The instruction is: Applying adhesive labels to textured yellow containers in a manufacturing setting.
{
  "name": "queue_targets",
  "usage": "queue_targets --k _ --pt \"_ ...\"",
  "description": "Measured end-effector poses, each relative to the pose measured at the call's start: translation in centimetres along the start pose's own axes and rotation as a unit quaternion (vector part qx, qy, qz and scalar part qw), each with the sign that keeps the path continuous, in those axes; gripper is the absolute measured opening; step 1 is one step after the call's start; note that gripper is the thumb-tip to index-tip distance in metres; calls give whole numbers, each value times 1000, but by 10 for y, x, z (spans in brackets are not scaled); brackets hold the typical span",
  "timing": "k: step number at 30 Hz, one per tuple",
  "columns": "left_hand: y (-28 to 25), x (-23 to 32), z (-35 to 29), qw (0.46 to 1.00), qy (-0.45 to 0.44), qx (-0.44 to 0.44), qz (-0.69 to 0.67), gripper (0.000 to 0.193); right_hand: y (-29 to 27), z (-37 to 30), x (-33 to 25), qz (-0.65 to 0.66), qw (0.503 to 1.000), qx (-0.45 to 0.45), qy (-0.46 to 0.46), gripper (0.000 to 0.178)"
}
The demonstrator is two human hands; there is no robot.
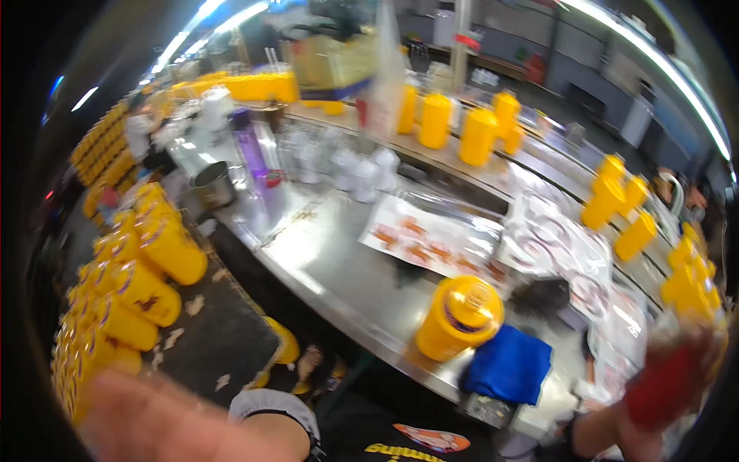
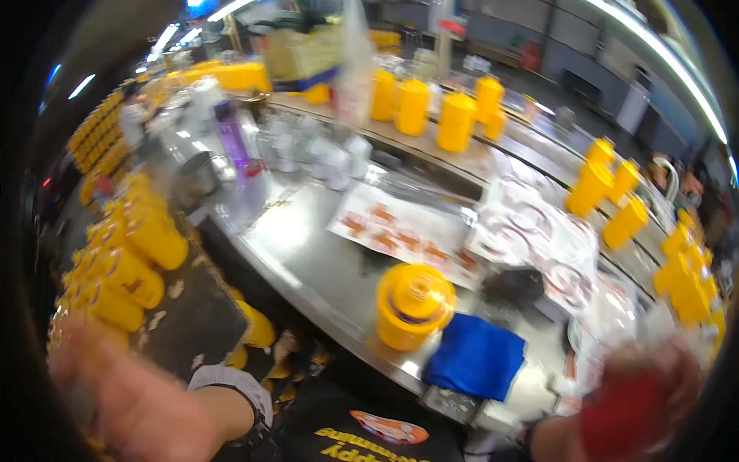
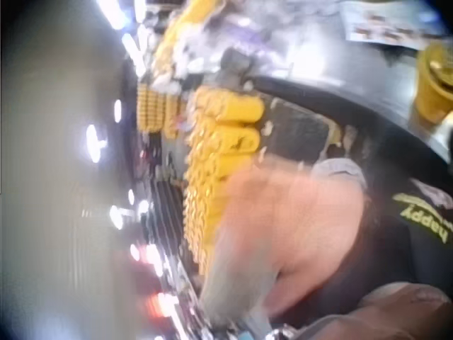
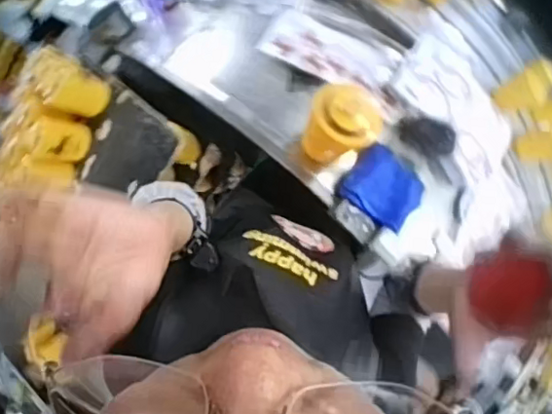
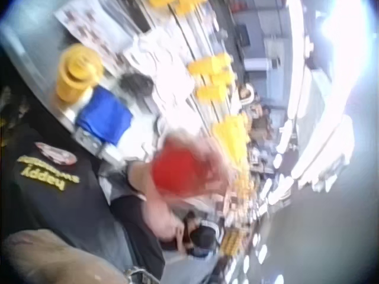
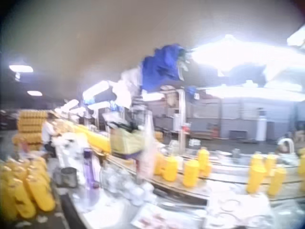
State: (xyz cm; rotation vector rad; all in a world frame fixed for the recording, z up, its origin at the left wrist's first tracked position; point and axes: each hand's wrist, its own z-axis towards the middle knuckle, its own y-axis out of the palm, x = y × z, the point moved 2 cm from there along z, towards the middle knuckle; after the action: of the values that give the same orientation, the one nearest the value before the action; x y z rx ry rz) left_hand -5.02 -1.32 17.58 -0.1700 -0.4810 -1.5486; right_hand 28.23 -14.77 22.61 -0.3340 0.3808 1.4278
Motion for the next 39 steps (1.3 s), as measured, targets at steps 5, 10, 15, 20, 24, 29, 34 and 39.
queue_targets --k 5,10,15,20,24,29,34,39 --pt "37 -31 -59 954 -287 -54 -69 42 23 -17 86 -206 918 -195 278 125" --pt "60 -57 -108 944 -250 -186 -106 46 32 -46 129 -204 871 -270 355 120" --pt "67 -50 -108 963 -121 -240 23 37 44 -59 153 -151 905 -272 289 118" --pt "70 -53 -120 966 -157 -200 -38 37 58 -57 145 -208 890 -248 322 114" --pt "74 -57 -120 964 -177 -169 -102 36 66 -63 140 -289 897 -207 262 105" --pt "73 -50 -124 976 -49 -210 31 30 70 -68 142 -322 893 -179 258 99" --pt "72 -43 -126 968 -37 -243 57 31 71 -68 140 -350 894 -165 227 96" --pt "84 -43 -115 943 -286 -101 -137 32 74 -67 138 -353 895 -148 230 92"
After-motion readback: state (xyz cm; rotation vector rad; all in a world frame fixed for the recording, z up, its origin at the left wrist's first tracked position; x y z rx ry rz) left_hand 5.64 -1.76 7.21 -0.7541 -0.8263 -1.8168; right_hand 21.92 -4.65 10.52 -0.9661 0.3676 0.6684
